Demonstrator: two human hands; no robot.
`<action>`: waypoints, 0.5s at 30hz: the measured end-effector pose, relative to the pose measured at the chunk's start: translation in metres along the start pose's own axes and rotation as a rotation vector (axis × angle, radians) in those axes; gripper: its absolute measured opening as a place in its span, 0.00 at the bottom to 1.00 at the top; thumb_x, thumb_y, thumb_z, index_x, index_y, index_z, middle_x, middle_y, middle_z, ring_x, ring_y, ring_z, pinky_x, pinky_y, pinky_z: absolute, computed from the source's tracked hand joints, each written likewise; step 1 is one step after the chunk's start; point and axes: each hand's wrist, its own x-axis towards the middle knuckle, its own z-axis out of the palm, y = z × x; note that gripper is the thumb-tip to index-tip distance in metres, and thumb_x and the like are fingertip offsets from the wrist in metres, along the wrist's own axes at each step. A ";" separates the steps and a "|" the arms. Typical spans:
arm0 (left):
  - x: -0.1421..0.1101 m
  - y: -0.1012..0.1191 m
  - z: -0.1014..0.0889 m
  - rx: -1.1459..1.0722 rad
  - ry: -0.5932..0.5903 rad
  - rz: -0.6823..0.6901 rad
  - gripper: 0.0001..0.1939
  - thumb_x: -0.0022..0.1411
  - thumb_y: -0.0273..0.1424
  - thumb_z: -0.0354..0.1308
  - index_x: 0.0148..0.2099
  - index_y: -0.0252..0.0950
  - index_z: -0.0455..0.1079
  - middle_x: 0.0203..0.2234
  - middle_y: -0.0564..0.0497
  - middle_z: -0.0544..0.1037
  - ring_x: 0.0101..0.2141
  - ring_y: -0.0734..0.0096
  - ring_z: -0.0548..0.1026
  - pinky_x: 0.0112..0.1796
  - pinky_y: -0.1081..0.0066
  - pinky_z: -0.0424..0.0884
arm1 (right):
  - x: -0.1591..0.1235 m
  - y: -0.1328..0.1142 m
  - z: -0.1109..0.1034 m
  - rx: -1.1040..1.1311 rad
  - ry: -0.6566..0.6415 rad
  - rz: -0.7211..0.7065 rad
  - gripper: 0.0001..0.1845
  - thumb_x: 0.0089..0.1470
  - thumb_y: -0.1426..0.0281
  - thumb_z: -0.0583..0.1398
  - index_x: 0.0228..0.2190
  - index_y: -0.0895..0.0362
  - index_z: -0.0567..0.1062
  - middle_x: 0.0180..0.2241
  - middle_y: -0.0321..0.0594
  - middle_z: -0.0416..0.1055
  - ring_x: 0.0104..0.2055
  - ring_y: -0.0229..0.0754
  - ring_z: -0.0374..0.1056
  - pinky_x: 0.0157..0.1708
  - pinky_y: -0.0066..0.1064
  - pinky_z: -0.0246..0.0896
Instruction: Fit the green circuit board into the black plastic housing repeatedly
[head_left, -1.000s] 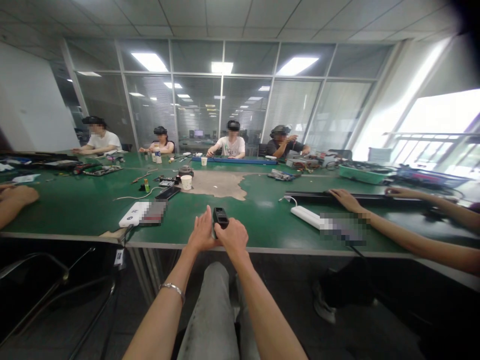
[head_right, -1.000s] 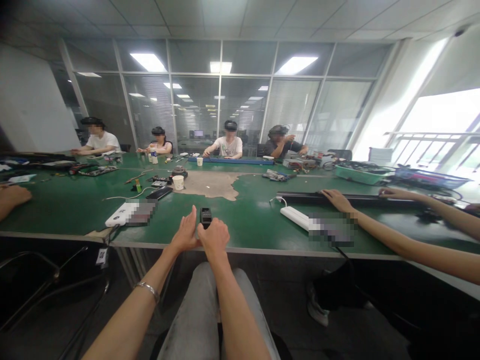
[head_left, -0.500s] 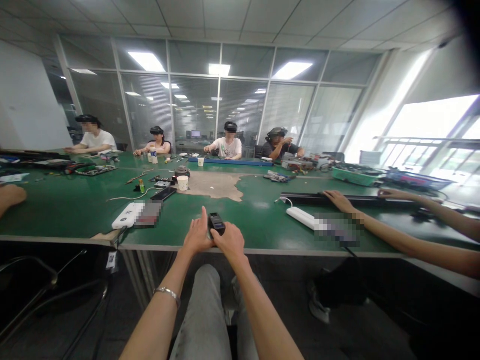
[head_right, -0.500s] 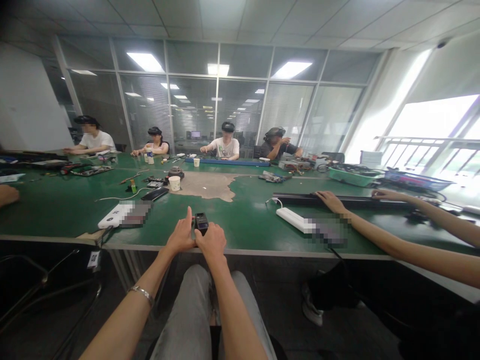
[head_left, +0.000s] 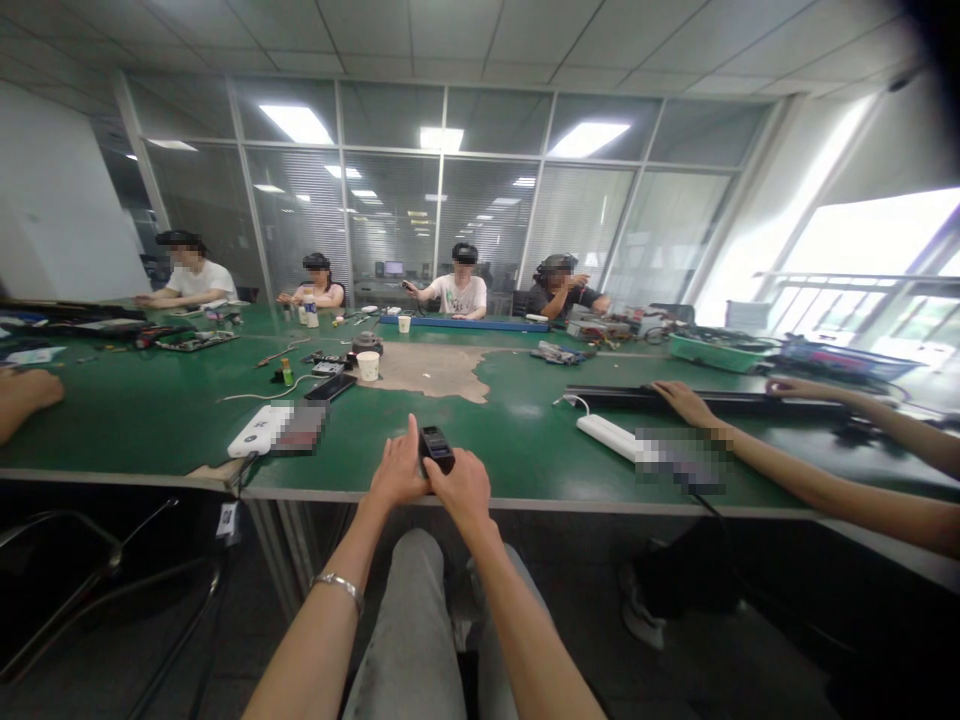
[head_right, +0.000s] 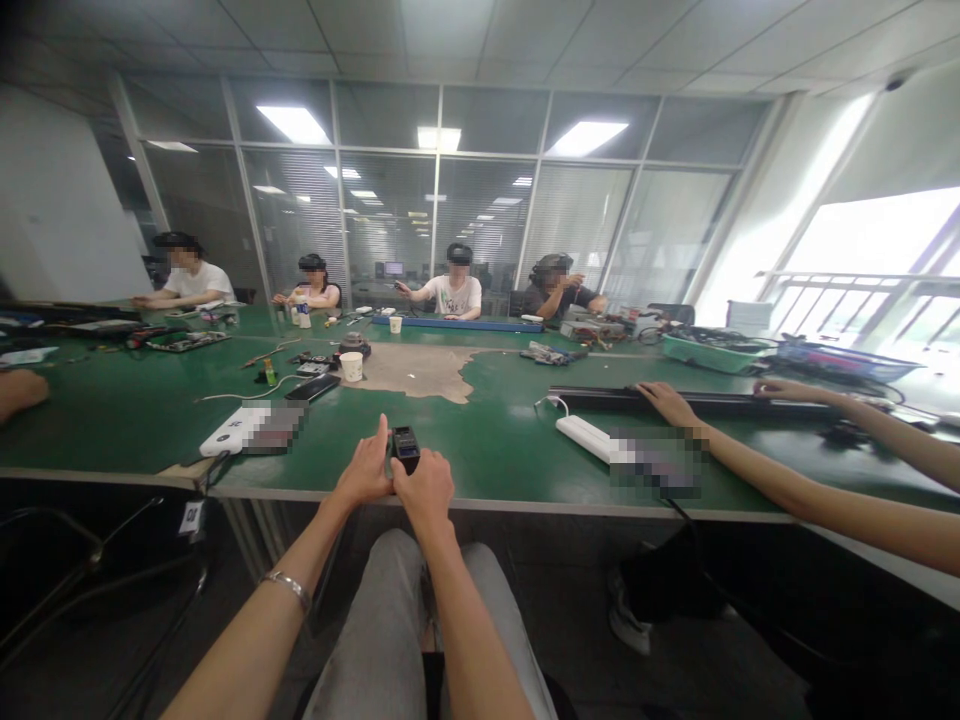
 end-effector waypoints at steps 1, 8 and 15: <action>0.000 0.000 0.000 -0.004 0.001 -0.004 0.61 0.52 0.39 0.60 0.70 0.31 0.18 0.62 0.34 0.61 0.60 0.46 0.61 0.60 0.46 0.50 | 0.000 -0.001 -0.001 0.012 0.012 -0.002 0.18 0.54 0.55 0.60 0.33 0.58 0.75 0.34 0.48 0.74 0.41 0.47 0.69 0.41 0.32 0.59; -0.002 0.000 0.000 -0.025 0.025 0.007 0.65 0.50 0.48 0.64 0.70 0.32 0.21 0.60 0.34 0.64 0.61 0.46 0.60 0.60 0.46 0.49 | 0.005 0.006 -0.012 0.129 0.166 -0.034 0.21 0.60 0.54 0.54 0.41 0.57 0.75 0.40 0.46 0.74 0.44 0.45 0.68 0.45 0.31 0.57; -0.001 0.000 0.000 -0.028 0.040 -0.011 0.68 0.47 0.54 0.65 0.71 0.31 0.22 0.55 0.36 0.69 0.58 0.46 0.63 0.59 0.48 0.52 | 0.003 0.042 -0.013 0.089 0.187 0.083 0.20 0.57 0.54 0.56 0.36 0.59 0.76 0.34 0.47 0.74 0.39 0.48 0.69 0.40 0.32 0.57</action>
